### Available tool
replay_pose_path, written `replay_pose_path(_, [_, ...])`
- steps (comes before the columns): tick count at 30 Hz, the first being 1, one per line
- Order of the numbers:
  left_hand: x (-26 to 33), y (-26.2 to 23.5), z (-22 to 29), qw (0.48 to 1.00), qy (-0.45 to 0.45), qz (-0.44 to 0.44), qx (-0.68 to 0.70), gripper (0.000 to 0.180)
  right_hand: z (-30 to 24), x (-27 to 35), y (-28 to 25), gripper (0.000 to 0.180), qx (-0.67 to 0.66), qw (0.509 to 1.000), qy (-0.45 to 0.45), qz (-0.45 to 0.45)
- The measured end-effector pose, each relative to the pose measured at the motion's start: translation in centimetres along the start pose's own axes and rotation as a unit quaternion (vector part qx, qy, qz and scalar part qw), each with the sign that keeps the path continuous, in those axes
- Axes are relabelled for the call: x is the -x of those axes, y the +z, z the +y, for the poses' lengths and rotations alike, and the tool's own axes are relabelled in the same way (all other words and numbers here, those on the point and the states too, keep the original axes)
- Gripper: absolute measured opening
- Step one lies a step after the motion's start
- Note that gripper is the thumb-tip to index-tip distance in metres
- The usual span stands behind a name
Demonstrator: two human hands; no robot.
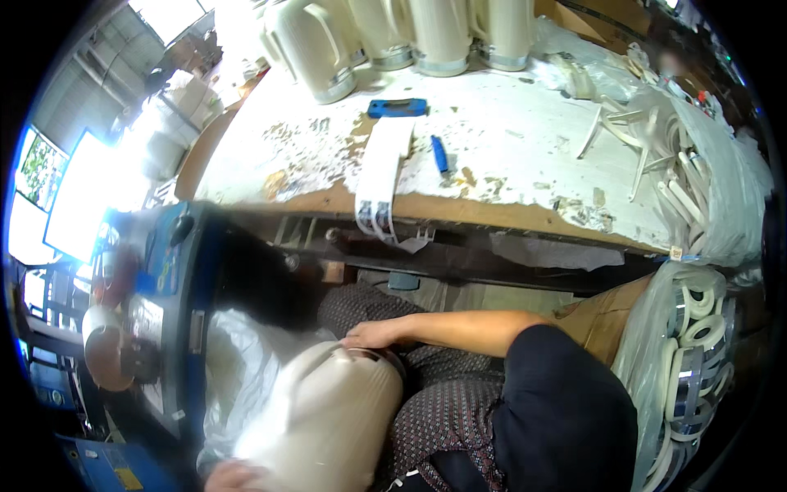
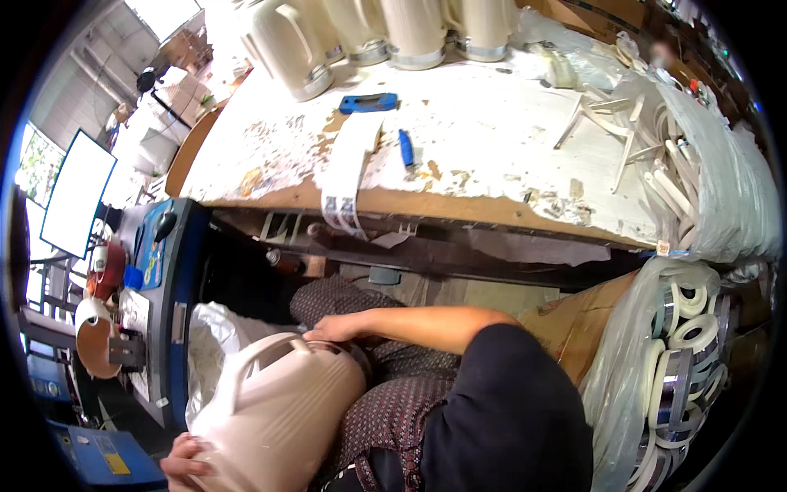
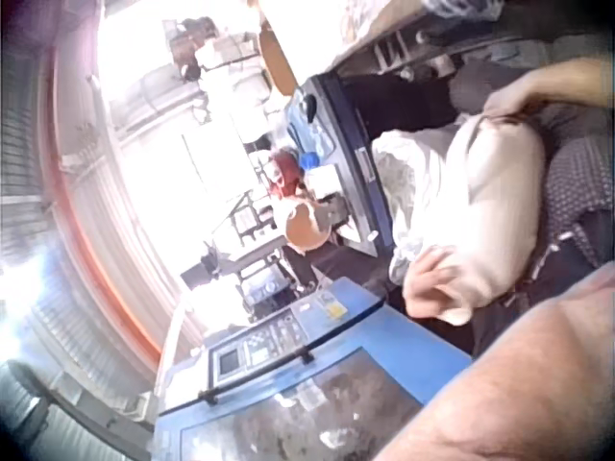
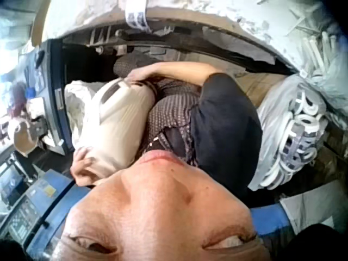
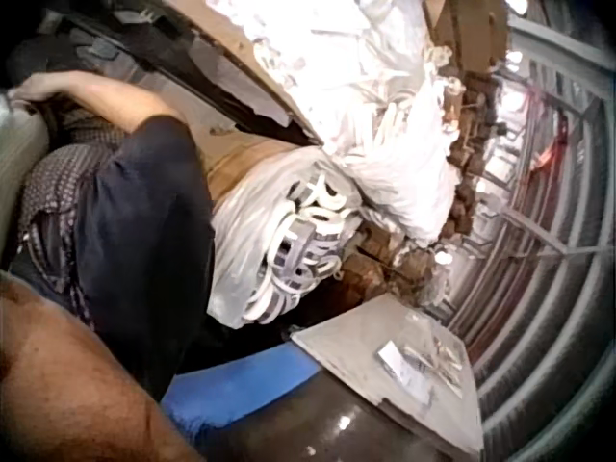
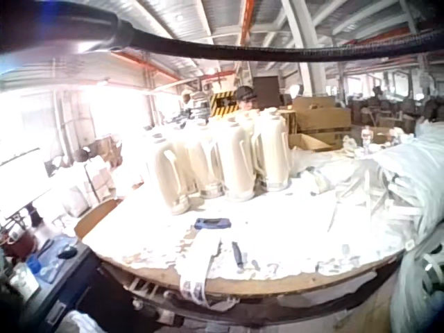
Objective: The person assembles white thermos bottles by attaching handles and screwing on lids. They also apply labels to the bottles and place them on a table. The person handles the bottles one at a time, performing repetitive assembly steps.
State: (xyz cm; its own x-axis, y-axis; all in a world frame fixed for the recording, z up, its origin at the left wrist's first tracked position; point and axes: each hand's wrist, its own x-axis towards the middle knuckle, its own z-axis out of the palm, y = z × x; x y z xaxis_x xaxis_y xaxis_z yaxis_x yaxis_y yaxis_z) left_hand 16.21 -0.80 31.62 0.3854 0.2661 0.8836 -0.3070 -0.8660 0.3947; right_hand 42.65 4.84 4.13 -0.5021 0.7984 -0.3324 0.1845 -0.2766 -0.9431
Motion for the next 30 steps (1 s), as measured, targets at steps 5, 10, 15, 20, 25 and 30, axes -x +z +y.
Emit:
replay_pose_path(5, [4.3, -1.1, -1.7, 0.945, -0.127, 0.145, -0.264, 0.031, -3.8, 23.1, -16.5, 0.068, 0.289, 0.643, -0.161, 0.691])
replay_pose_path(10, [9.5, -6.3, -3.2, 0.883, -0.275, 0.032, -0.379, 0.033, 9.5, 52.0, -27.4, 0.112, 0.326, 0.086, 0.205, 0.919])
replay_pose_path(15, [9.8, 0.2, -6.7, 0.91, -0.283, 0.008, -0.303, 0.039, 14.8, 56.7, -30.4, 0.021, -0.01, 0.351, -0.032, 0.936])
replay_pose_path(20, [9.3, 1.4, -3.1, 0.896, -0.284, 0.027, -0.341, 0.039, 1.5, 29.1, -25.7, 0.015, -0.249, 0.454, -0.282, 0.808])
replay_pose_path(25, [11.3, 2.2, -1.9, 0.908, -0.256, 0.045, -0.328, 0.036, -10.9, 3.7, -6.9, 0.029, -0.447, 0.736, -0.374, 0.346])
replay_pose_path(30, [14.5, 0.5, 0.9, 0.909, -0.242, 0.138, -0.309, 0.038, -12.7, -2.3, 11.8, 0.007, -0.344, 0.919, -0.143, 0.128])
